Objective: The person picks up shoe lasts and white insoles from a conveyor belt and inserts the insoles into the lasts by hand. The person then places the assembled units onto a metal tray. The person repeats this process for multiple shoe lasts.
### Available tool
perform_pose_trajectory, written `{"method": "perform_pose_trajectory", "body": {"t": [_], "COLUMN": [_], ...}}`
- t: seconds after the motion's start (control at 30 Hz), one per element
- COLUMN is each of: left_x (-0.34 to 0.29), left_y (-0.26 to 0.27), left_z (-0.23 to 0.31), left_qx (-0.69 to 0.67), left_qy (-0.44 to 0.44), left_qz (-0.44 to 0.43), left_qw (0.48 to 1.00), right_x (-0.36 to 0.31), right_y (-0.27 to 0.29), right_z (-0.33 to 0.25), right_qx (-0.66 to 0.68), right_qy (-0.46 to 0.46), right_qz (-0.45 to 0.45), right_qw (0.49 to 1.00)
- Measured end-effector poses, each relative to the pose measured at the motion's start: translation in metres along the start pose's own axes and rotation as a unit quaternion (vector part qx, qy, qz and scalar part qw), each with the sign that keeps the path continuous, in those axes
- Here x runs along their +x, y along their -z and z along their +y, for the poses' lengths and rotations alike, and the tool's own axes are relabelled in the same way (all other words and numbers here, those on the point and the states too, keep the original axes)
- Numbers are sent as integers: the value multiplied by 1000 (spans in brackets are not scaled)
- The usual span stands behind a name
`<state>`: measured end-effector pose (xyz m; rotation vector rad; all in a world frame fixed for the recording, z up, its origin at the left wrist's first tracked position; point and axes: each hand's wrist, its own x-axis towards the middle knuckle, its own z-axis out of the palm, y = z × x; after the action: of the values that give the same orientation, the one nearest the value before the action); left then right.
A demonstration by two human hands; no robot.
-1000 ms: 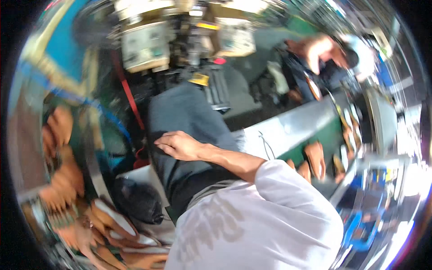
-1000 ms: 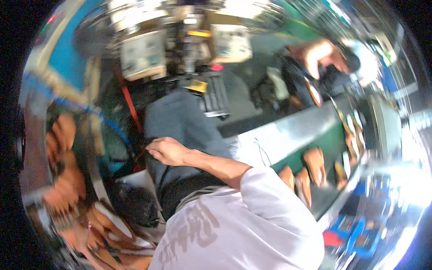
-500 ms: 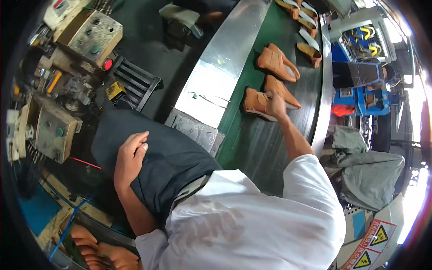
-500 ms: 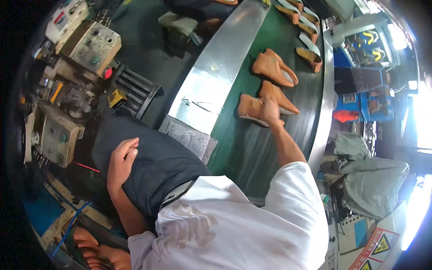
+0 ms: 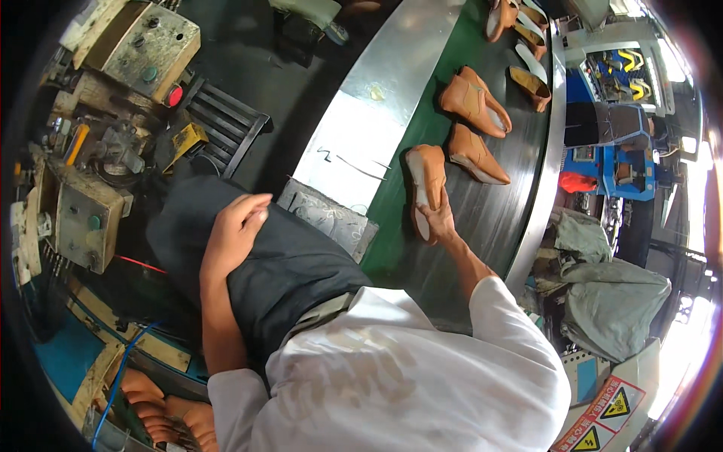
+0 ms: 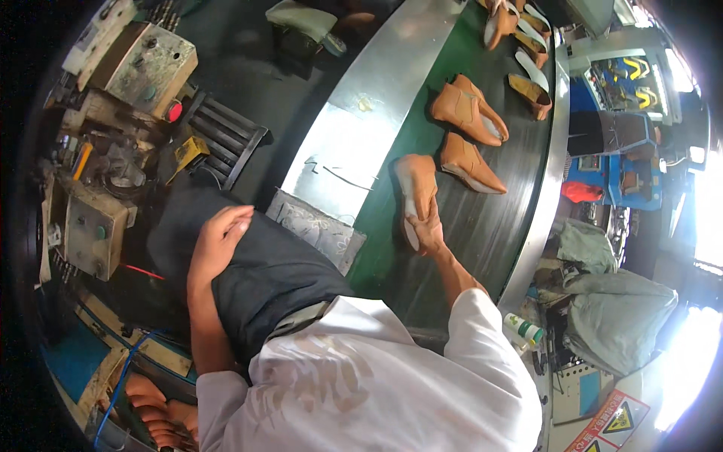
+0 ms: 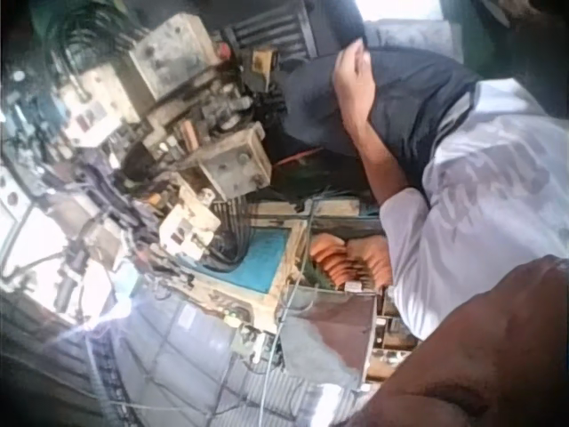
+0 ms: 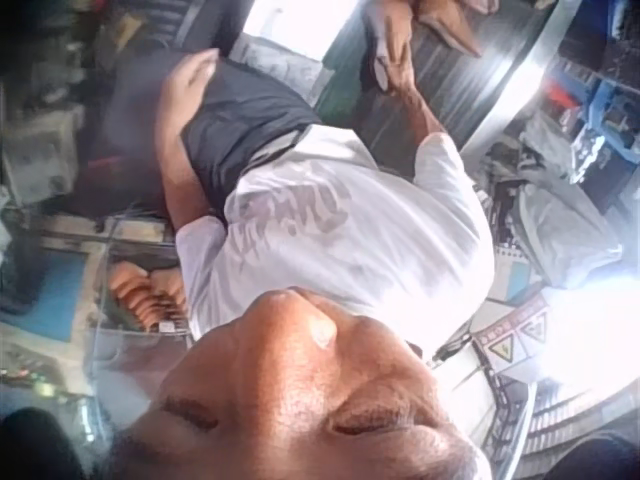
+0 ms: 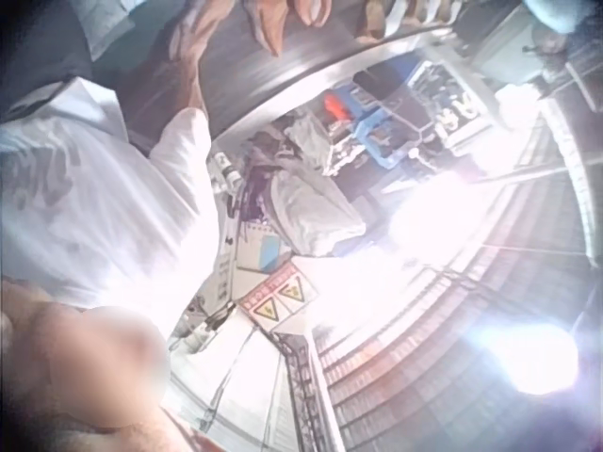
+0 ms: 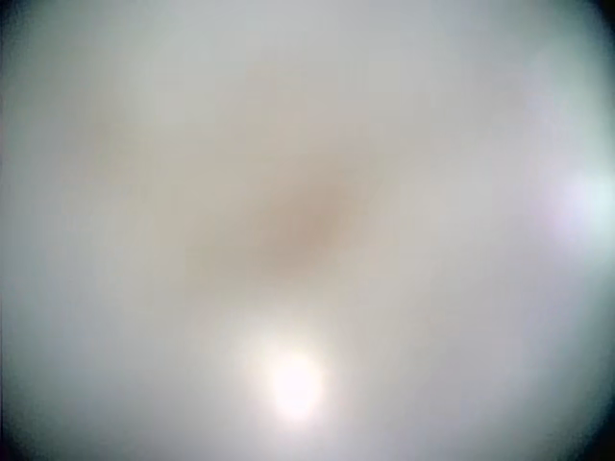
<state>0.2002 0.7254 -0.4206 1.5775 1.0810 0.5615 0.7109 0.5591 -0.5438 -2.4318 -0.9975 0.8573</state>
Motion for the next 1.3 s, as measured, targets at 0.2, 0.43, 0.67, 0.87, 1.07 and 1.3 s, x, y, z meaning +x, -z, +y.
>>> {"method": "perform_pose_trajectory", "body": {"t": [0.2,0.43,0.67,0.87,1.07,1.3], "left_x": [46,55,-65,-123,-138,-120], "left_y": [-21,32,83,52,57,71], "left_z": [25,61,15,-26,-23,-49], "left_qx": [-130,-76,184,170,130,125], "left_qy": [-55,-177,-110,-18,-63,18], "left_qz": [33,211,513,567,531,527], "left_qw": [989,958,831,806,835,840], "right_x": [-30,-113,-188,-205,-199,-226], "right_y": [13,-39,-111,-188,-195,-152], "right_z": [-112,-312,-395,-424,-440,-393], "right_qx": [285,172,42,13,-4,-73], "right_qy": [-9,185,221,609,680,611], "right_qz": [-112,-324,-549,-300,-283,-368], "right_qw": [952,912,805,734,676,697]}}
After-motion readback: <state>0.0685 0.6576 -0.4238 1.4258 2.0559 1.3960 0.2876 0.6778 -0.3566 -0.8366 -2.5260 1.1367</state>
